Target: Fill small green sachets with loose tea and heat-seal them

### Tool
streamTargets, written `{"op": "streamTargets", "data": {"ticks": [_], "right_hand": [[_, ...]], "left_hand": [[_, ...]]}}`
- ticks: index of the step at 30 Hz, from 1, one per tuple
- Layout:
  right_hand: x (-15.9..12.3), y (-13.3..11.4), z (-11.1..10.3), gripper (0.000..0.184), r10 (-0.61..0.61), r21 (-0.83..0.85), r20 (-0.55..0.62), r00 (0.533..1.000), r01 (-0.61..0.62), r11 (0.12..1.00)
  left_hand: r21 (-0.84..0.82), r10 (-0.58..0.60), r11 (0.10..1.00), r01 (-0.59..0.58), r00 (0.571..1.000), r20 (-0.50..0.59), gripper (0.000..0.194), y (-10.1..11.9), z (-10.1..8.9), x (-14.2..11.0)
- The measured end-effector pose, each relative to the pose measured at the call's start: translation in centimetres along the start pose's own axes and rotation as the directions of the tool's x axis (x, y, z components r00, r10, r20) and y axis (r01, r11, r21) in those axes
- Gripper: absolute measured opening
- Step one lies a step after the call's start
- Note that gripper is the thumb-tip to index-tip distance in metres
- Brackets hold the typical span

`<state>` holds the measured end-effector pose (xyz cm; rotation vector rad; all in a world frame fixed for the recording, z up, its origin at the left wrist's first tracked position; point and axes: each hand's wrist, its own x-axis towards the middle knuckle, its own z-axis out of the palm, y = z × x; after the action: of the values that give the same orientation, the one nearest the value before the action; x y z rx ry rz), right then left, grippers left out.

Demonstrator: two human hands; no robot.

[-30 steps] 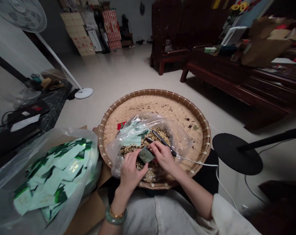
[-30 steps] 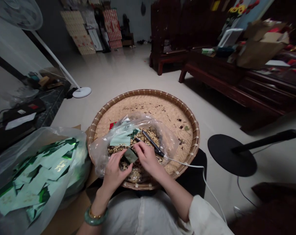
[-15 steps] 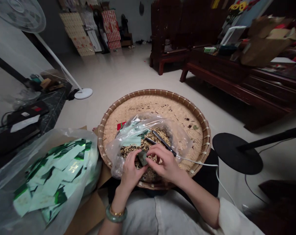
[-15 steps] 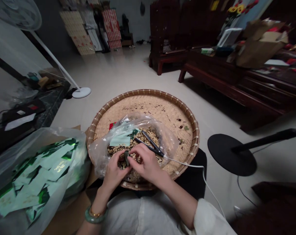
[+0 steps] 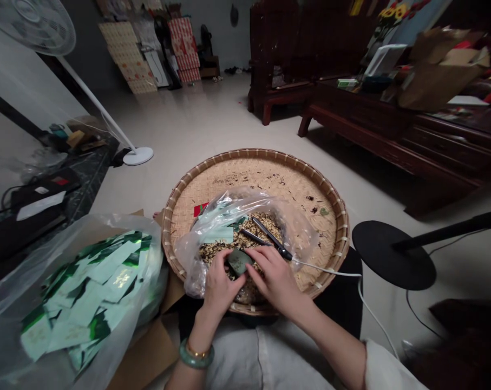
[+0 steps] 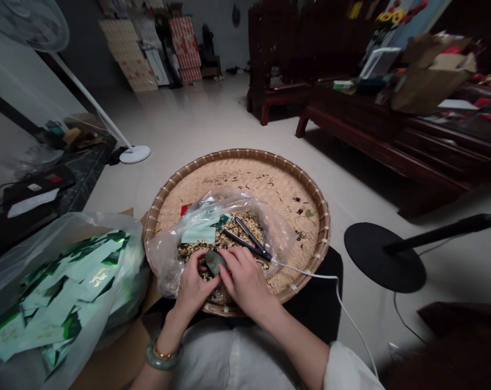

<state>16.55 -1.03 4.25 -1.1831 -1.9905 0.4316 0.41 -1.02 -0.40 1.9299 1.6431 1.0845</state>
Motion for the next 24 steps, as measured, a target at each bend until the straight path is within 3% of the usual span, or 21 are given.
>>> {"op": "streamTargets", "data": {"ticks": [10, 17, 24], "right_hand": [[-0.7, -0.1, 0.5, 0.026, -0.101, -0.125, -0.053, 0.993, 0.094, 0.988], [-0.2, 0.1, 0.2, 0.012, -0.037, -0.215, -0.059, 0.998, 0.024, 0.976], [0.4, 0.0, 0.1, 0.019, -0.155, -0.173, -0.014, 0.988, 0.150, 0.973]], "left_hand": [[-0.001, -0.027, 1.000, 0.027, 1.000, -0.006, 0.042, 0.1, 0.2, -0.1], [0.081, 0.078, 0.994, -0.078, 0.997, 0.003, 0.038, 0.1, 0.6, -0.3], [0.105, 0.099, 0.989, -0.100, 0.995, 0.013, 0.037, 0.6, 0.4, -0.2]]}}
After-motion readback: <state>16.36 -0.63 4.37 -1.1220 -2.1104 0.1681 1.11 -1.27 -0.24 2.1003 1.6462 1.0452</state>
